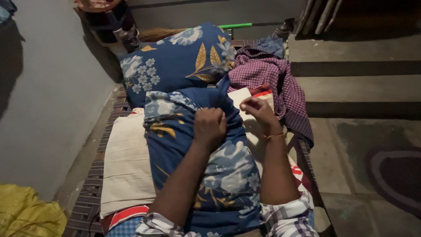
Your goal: The person hand-sews a blue floral pillowcase while seated on a woven cot. They repeatedly insert a needle and thread through the fabric, pull the thread to tighten stitches, and adjust the pillowcase on their lap.
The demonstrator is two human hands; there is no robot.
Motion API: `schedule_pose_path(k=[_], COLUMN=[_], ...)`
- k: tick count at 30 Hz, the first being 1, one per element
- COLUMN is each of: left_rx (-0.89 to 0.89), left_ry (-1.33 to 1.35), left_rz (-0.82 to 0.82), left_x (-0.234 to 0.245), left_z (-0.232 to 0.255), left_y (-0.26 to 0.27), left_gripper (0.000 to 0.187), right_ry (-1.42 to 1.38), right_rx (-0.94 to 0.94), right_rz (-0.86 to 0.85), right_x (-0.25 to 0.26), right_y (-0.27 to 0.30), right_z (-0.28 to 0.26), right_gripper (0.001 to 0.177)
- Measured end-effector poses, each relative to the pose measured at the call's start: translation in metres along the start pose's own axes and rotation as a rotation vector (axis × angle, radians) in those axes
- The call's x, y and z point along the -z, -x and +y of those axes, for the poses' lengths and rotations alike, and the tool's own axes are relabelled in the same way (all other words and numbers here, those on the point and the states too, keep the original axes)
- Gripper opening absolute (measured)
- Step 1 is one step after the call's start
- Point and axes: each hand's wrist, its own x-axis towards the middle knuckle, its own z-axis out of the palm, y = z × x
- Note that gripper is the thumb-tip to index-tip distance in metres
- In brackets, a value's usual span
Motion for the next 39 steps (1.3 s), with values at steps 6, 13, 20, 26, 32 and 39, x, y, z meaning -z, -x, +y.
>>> schedule_pose_path(k=[6,13,20,26,32,39], left_rx=[0.022,-0.008,0.133,0.447,0.538,0.804], left_ry=[-0.013,-0.053,-0.197,-0.406,-0.272,-0.416], left_rz=[0.030,0.112,0.109,0.093,0.300,0.301], left_x=[-0.009,-0.012,-0.019,-0.025,-0.022,0.050], left_z=[-0.001,0.005,0.004,0.004,-0.027,-0.092], left_y=[0.003,0.014,0.015,0.016,0.020,0.051], left_gripper=[0.017,0.015,0.052,0.076,0.066,0.059], right_ry=[0.208,0.779,0.728,0.740,0.794,0.930], right_rx=[0.201,0.338,0.224,0.082,0.456,0.375], right_rz=[0.247,0.674,0.621,0.549,0.449,0.101], right_x=[-0.074,-0.083,-0.074,-0.074,-0.097,-0.151], right_y=[0.000,-0.028,-0.033,-0.026,0.001,0.025], right_z=[-0.040,-0.013,0.003,-0.002,-0.049,-0.089], right_gripper=[0.021,0.022,0.031,0.042,0.030,0.039])
